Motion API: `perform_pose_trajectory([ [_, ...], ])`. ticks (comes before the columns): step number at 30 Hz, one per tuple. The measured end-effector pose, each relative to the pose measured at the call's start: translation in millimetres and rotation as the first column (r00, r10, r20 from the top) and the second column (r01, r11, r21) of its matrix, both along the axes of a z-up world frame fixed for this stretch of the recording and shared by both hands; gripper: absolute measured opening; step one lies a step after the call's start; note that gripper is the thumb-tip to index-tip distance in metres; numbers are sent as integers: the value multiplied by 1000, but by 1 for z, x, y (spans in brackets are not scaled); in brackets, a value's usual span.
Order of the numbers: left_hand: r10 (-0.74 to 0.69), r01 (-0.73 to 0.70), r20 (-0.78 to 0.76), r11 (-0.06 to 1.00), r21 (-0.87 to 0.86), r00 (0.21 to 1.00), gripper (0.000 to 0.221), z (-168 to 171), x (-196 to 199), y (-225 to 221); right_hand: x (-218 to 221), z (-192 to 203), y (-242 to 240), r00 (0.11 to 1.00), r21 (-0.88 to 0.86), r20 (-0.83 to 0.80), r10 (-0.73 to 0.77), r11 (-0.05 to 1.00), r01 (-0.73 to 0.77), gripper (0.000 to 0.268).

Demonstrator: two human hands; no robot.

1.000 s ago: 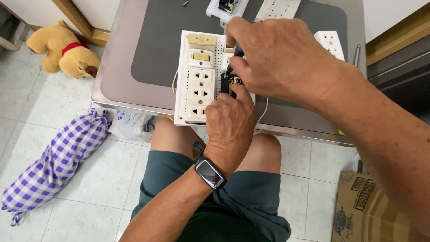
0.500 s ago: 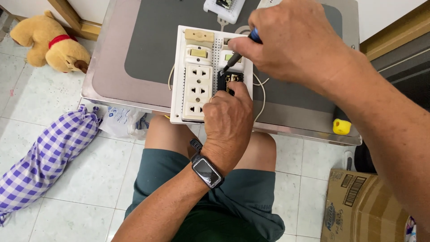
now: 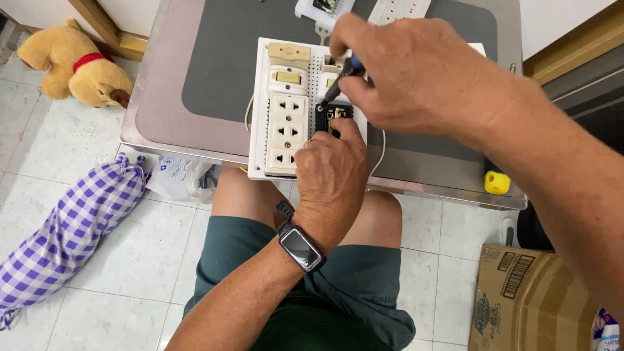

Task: A person is wiring and assembling an electrical switchboard, connecting wires to various sockets and switches using a screwdriver.

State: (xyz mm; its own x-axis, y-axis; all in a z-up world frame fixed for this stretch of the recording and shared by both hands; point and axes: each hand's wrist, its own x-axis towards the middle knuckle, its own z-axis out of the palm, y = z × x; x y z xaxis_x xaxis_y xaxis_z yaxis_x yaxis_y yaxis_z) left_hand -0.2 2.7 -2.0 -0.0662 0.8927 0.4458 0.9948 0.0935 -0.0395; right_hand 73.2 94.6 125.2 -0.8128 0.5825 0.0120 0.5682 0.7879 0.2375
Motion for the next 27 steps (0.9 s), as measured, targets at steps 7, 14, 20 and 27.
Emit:
perform_pose_trajectory([
  [7,2,-2,3,1000,13,1000,29,0,-1,-2,1,-9,1,991,179,-115,66,983,-45,29],
  [14,68,-68,6,997,41,998,29,-3,5,4,-2,-5,-19,853,-161,-515,79,969,-187,15],
  [20,-6,3,34,996,92,999,33,-3,0,1,7,-14,-29,798,-159,-598,73,965,-208,15],
  [27,-4,1,34,995,101,999,33,-4,2,2,10,-18,-27,801,-213,-599,18,960,-180,20],
])
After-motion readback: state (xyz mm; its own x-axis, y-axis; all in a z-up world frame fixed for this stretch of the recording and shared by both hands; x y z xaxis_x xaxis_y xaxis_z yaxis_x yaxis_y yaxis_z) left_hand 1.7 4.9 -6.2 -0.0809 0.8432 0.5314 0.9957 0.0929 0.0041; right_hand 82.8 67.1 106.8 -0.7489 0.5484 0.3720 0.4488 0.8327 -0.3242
